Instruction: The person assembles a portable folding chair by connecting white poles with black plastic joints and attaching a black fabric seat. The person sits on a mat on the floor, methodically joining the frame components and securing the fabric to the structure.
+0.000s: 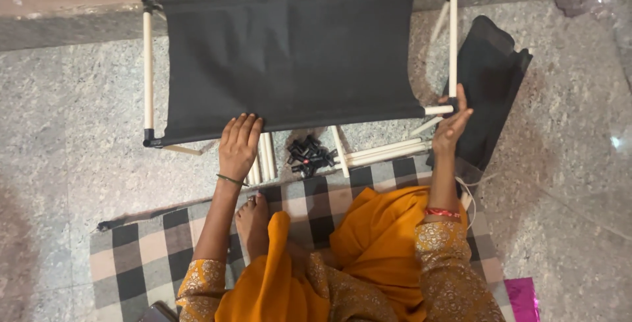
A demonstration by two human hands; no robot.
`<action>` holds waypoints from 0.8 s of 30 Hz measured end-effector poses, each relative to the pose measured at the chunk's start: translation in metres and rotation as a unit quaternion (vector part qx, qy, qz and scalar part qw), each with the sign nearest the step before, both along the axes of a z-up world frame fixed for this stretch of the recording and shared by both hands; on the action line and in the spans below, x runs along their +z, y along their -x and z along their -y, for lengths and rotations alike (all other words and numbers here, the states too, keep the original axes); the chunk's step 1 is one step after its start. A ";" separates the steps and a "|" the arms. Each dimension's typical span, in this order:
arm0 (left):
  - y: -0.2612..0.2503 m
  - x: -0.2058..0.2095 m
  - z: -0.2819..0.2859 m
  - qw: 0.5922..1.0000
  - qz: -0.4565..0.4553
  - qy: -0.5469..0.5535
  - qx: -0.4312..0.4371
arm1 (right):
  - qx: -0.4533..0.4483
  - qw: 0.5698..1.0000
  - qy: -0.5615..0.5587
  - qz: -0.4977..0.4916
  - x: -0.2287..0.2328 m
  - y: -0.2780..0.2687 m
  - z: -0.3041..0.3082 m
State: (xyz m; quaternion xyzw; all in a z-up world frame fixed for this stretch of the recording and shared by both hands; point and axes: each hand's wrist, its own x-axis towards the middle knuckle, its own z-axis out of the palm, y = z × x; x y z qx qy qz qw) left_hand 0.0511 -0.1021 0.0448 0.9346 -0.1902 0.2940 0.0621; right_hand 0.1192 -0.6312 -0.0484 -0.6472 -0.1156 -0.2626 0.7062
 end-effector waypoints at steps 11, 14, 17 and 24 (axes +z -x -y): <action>-0.002 0.000 -0.002 1.000 0.008 0.012 -0.001 | -0.002 0.992 -0.114 -0.049 -0.004 0.008 0.001; 0.000 0.001 -0.006 1.000 0.002 0.019 -0.003 | 0.004 0.993 -0.112 -0.022 -0.010 0.006 0.005; 0.002 0.002 -0.007 1.000 -0.005 0.016 -0.006 | 0.008 0.996 -0.088 0.030 -0.015 0.003 0.006; 0.004 0.004 -0.007 1.000 -0.014 0.012 -0.002 | 0.018 0.998 -0.017 0.064 -0.008 0.002 0.000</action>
